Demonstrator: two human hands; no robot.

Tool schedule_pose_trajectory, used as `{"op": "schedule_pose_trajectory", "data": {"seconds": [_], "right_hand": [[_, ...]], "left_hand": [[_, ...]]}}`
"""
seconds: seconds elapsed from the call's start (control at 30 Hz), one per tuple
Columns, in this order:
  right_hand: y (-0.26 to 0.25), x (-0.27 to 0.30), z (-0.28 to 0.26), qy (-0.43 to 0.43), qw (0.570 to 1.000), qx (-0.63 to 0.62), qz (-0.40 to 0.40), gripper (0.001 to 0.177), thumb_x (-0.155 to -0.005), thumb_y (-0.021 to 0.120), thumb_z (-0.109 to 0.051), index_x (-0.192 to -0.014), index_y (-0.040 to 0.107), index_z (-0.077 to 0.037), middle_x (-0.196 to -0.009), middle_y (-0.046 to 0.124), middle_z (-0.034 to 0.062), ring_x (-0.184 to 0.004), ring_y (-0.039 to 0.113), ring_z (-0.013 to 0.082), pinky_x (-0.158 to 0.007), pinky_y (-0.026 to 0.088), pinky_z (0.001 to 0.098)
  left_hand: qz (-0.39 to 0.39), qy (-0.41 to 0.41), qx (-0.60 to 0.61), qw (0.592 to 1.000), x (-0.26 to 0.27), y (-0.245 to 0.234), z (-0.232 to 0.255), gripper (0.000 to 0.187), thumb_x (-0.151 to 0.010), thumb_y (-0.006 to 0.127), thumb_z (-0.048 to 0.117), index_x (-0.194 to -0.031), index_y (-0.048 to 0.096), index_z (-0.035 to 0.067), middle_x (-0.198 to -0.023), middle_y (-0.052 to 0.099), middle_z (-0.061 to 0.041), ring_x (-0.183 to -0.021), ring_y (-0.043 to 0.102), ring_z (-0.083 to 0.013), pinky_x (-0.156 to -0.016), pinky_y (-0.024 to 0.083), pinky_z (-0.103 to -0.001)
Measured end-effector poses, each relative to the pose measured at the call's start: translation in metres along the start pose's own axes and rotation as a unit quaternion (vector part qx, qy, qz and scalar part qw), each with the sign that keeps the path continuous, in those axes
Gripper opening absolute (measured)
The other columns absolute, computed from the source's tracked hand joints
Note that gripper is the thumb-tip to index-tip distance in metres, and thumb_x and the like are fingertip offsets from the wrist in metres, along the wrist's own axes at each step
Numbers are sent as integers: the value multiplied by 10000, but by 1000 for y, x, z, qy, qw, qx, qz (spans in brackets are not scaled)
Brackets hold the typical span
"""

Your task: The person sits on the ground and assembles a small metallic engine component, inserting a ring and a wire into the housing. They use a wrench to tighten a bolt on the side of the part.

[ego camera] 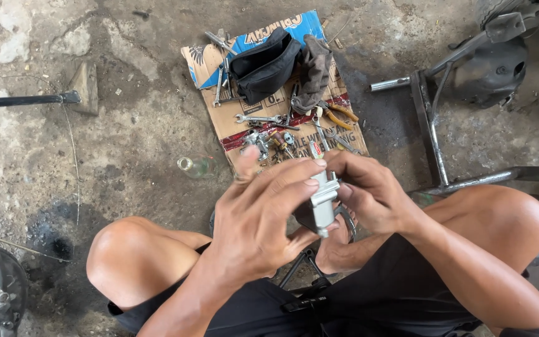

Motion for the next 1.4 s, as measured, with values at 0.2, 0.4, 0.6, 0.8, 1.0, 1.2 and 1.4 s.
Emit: {"op": "schedule_pose_trajectory", "data": {"seconds": [0.2, 0.4, 0.6, 0.8, 1.0, 1.2, 1.4], "right_hand": [[21, 22, 63, 154, 955, -252, -33, 943, -917, 527, -859, -1211, 623, 32, -957, 655, 95, -836, 648, 167, -693, 527, 318], [35, 18, 68, 170, 953, -243, -66, 898, -922, 516, -816, -1201, 626, 31, -969, 655, 98, -856, 643, 174, -719, 520, 326], [39, 17, 71, 175, 954, -229, -77, 845, -929, 504, -764, -1190, 630, 30, -985, 657, 102, -881, 637, 181, -750, 513, 336], [32, 19, 85, 174, 957, -217, -76, 792, -935, 492, -712, -1178, 634, 28, -1000, 658, 106, -905, 631, 189, -782, 505, 346], [-30, 70, 251, 173, 960, -208, -76, 740, -941, 480, -660, -1166, 639, 27, -1015, 659, 110, -930, 625, 197, -813, 497, 356], [-19, 79, 269, 170, 962, -198, -75, 689, -947, 469, -608, -1154, 643, 25, -1030, 660, 114, -955, 619, 205, -844, 489, 366], [31, 18, 84, 166, 965, -189, -73, 639, -954, 457, -556, -1143, 647, 23, -1045, 661, 118, -979, 613, 213, -876, 482, 376]], "left_hand": [[-31, -28, -101, 994, -4, -7, 17, 706, -843, 1073, 351, -1220, 552, 60, -1342, 728, -120, -1124, 747, -233, -1146, 362, -620], [24, -76, -135, 988, -5, -20, 16, 416, -1017, 714, 491, -1176, 663, 110, -1273, 748, -48, -1021, 729, -159, -830, 558, -329], [22, -84, -107, 990, 2, -19, 13, 546, -986, 781, 526, -1176, 612, 43, -1270, 740, -94, -998, 709, -205, -933, 572, -382], [12, -89, -108, 990, 5, -19, 5, 744, -879, 888, 599, -1241, 605, 14, -1234, 760, -79, -961, 724, -178, -699, 553, -339], [0, -89, -93, 992, 5, -16, 2, 886, -709, 1014, 634, -1203, 610, 20, -1195, 766, -58, -929, 693, -194, -834, 578, -379], [-13, -100, -88, 991, 5, -12, 2, 911, -689, 1034, 643, -1217, 581, 54, -1228, 753, -42, -945, 699, -178, -700, 545, -356], [-15, -94, -104, 990, 5, -7, 5, 878, -669, 1020, 645, -1188, 611, 67, -1204, 772, 8, -928, 689, -153, -706, 550, -340]]}}
Point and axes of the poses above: each hand's wrist, its own x-axis away from the middle knuckle, its own y-axis out of the palm, z = x × y, the point moved 6 cm from there along -x, towards the middle knuckle
